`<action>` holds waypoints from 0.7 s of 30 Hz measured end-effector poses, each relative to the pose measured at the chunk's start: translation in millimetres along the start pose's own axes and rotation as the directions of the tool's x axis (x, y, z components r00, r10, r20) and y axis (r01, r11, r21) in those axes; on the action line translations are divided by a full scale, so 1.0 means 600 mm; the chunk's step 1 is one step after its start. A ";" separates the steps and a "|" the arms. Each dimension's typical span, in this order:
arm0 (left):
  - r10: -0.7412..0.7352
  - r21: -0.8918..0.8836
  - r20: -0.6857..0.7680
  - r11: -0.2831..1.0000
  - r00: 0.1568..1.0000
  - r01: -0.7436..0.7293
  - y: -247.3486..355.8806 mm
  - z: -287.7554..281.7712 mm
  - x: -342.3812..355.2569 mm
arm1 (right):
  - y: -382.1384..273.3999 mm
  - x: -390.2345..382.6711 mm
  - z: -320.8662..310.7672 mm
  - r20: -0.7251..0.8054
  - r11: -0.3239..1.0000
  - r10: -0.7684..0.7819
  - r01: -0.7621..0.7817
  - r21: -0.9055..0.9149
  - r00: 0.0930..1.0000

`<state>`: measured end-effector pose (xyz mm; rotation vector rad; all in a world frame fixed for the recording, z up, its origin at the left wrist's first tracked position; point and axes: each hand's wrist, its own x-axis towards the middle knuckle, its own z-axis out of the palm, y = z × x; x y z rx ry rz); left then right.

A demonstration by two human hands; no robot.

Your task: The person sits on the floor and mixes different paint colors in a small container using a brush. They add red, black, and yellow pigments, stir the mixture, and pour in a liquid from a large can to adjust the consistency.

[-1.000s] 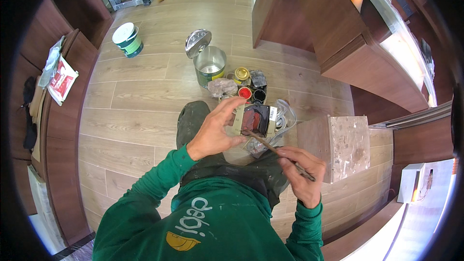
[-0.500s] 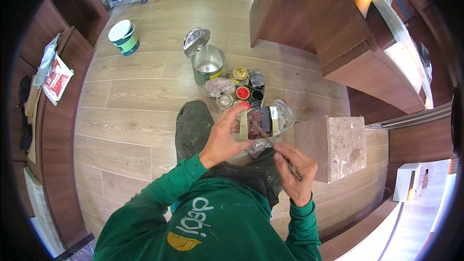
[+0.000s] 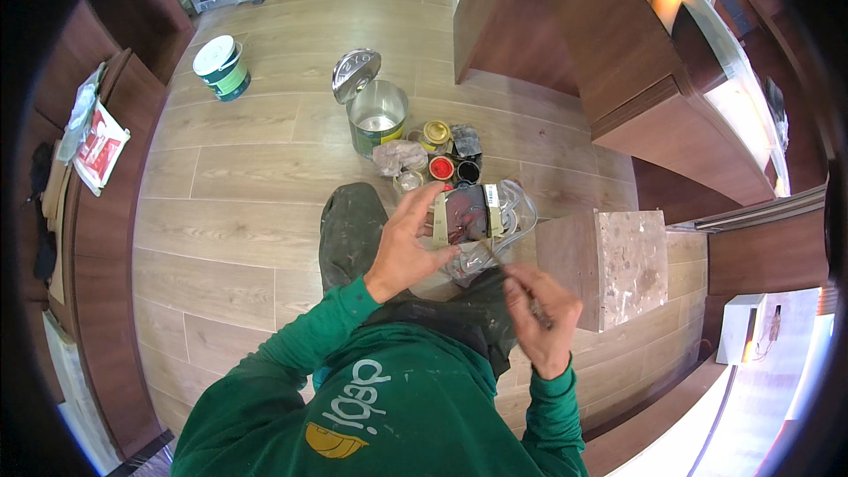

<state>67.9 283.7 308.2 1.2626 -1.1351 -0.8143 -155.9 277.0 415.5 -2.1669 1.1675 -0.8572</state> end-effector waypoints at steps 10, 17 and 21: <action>-0.048 -0.168 -0.056 0.985 0.997 0.038 -0.022 0.022 -0.007 | 0.004 0.004 0.016 -0.019 0.992 -0.037 0.039 0.121 0.999; 0.019 -0.287 0.020 0.958 1.000 -0.012 -0.033 0.022 -0.006 | 0.003 0.015 0.021 0.027 0.993 -0.071 0.068 0.099 0.997; 0.004 -0.241 0.039 0.971 0.999 0.005 -0.032 0.016 -0.004 | 0.005 0.016 0.018 -0.124 0.995 0.051 -0.040 0.088 0.991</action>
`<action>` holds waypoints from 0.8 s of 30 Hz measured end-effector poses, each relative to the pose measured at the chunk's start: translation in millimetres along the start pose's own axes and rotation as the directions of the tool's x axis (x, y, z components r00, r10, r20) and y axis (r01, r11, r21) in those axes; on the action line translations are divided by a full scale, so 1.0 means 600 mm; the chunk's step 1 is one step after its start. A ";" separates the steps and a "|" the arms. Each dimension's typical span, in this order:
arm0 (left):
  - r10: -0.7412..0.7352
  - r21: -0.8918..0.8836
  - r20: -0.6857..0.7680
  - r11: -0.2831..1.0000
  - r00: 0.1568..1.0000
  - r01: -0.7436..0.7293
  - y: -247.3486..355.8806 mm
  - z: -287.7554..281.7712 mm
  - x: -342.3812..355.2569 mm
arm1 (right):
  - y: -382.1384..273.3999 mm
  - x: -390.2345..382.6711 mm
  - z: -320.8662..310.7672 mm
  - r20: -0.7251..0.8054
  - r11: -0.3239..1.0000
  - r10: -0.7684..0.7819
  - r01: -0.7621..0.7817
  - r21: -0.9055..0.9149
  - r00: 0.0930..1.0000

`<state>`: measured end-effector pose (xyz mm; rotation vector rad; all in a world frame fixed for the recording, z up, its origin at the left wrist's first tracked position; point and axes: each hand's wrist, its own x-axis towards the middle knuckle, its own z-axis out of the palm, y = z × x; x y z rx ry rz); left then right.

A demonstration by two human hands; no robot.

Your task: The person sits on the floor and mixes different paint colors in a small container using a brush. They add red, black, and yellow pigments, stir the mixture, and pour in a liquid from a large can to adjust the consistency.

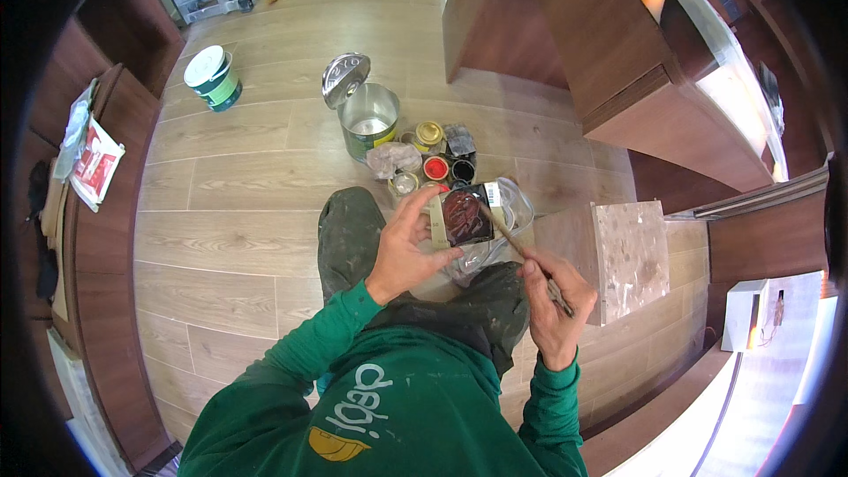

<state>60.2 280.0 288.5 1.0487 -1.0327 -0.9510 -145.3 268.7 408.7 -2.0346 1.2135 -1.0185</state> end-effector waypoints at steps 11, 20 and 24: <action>0.001 0.177 -0.040 0.984 0.999 0.006 0.009 -0.004 0.004 | -0.005 -0.013 -0.004 0.129 0.996 -0.060 0.067 -0.053 0.990; 0.006 0.230 -0.036 0.973 0.999 0.003 0.014 0.003 0.000 | 0.009 -0.007 0.011 0.127 0.992 -0.124 0.126 -0.008 0.984; 0.008 0.209 -0.037 0.978 0.999 0.000 0.010 0.003 -0.001 | 0.011 -0.008 0.004 -0.080 0.987 0.159 -0.158 0.019 0.984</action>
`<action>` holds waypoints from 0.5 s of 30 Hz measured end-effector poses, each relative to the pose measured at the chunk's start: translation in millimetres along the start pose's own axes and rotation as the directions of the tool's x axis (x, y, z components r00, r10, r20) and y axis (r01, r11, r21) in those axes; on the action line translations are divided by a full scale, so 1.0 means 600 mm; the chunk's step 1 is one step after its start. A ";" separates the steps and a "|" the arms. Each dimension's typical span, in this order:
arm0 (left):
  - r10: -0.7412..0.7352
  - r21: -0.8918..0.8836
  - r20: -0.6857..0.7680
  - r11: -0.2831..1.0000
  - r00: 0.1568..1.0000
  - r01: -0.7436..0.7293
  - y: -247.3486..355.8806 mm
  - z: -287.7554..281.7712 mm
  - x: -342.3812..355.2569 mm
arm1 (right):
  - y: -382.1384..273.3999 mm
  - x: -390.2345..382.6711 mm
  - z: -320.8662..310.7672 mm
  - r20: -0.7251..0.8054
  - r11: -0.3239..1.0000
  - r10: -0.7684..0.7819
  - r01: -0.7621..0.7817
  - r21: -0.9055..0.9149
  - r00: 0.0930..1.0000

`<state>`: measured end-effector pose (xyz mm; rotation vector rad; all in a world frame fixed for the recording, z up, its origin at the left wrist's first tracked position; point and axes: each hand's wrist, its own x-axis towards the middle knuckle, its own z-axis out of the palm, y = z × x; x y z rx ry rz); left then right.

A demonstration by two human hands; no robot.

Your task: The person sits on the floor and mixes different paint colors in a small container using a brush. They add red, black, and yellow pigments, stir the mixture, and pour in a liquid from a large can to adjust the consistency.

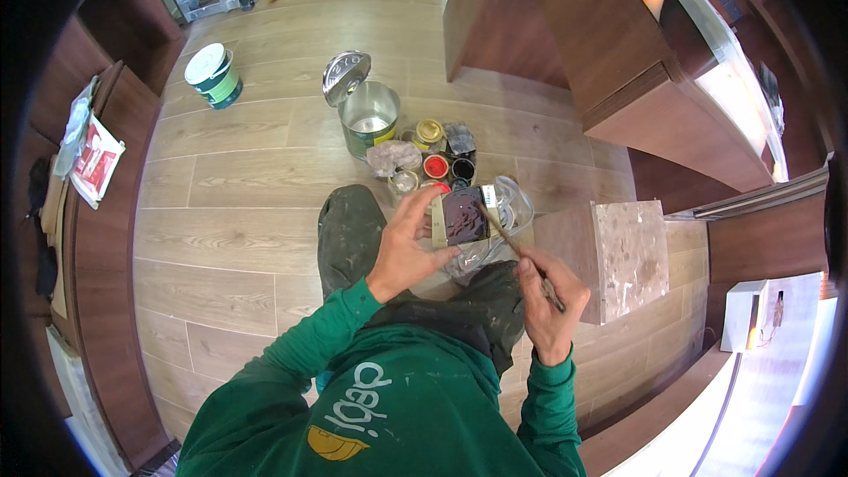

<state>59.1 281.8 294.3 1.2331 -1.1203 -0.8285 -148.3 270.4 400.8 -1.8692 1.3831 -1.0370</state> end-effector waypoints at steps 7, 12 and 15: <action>-0.033 -0.034 0.039 0.999 0.999 0.035 0.002 -0.008 0.007 | -0.003 -0.001 -0.010 0.109 0.996 -0.075 0.079 -0.036 0.991; -0.087 -0.007 0.088 0.996 0.992 0.088 0.006 -0.016 0.013 | -0.007 -0.007 -0.010 0.243 0.982 -0.179 0.188 -0.013 0.953; -0.088 -0.043 0.122 0.995 0.989 0.094 0.001 -0.020 0.014 | -0.002 -0.001 -0.006 0.113 0.996 -0.084 0.084 0.005 0.990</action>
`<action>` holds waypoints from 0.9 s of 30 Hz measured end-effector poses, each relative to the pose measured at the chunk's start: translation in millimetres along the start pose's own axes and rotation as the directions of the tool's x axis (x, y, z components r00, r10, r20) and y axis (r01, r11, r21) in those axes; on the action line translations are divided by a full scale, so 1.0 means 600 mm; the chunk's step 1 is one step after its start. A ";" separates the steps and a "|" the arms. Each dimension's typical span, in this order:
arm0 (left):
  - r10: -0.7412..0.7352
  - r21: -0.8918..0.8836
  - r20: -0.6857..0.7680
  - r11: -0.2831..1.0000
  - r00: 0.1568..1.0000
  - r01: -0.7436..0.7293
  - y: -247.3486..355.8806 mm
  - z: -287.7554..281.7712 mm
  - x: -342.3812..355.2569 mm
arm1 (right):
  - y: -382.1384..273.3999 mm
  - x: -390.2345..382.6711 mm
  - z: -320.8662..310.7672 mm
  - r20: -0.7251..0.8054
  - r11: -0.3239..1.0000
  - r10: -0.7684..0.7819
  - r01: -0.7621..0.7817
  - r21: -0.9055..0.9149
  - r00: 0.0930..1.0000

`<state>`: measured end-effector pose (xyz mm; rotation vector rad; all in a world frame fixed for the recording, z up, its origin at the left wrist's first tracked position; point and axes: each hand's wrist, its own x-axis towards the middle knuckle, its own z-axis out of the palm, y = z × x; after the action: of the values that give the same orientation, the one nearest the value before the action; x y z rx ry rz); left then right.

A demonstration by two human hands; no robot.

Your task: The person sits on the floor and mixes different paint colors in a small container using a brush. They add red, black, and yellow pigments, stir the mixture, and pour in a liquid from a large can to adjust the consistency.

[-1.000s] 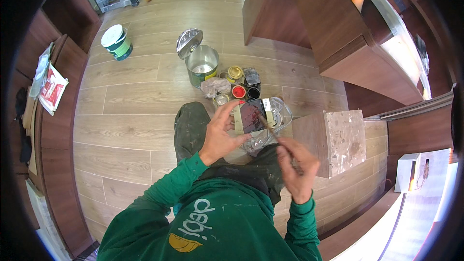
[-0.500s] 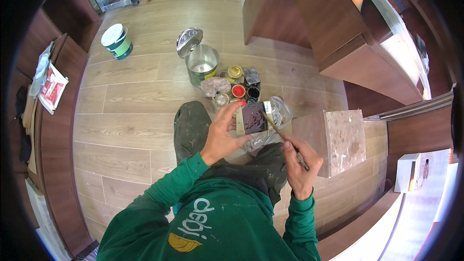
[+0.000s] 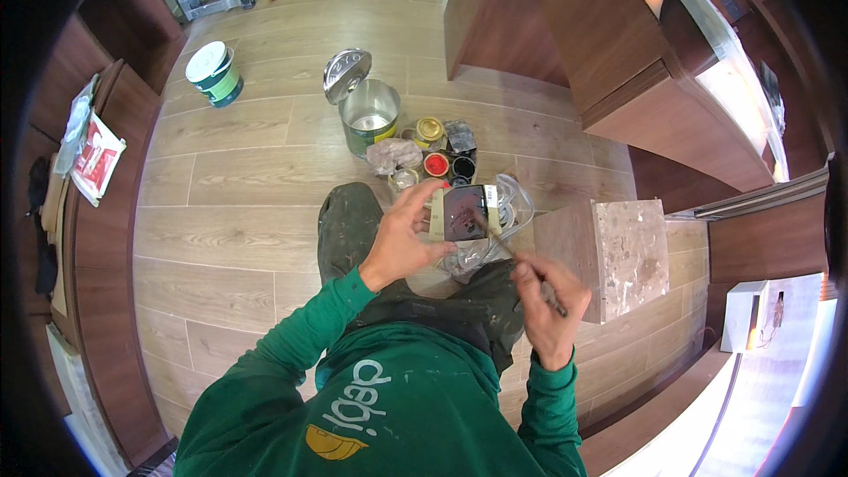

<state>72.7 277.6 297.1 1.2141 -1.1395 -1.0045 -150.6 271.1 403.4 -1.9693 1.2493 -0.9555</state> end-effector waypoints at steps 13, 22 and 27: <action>-0.062 0.093 0.162 0.995 0.985 0.048 0.011 -0.022 0.011 | 0.016 0.006 -0.006 0.204 0.998 -0.058 0.051 0.042 0.977; -0.130 0.011 0.356 0.991 0.925 0.135 0.019 -0.060 0.033 | 0.029 0.027 -0.042 0.316 0.960 0.139 -0.206 0.188 0.938; -0.136 -0.053 0.396 0.984 0.908 0.170 0.024 -0.068 0.036 | 0.025 0.038 -0.057 0.202 0.983 0.091 -0.121 0.138 0.975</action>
<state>116.4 265.1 313.8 1.0714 -1.3055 -1.4504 -179.6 240.8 416.1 -1.8126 1.1270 -0.7602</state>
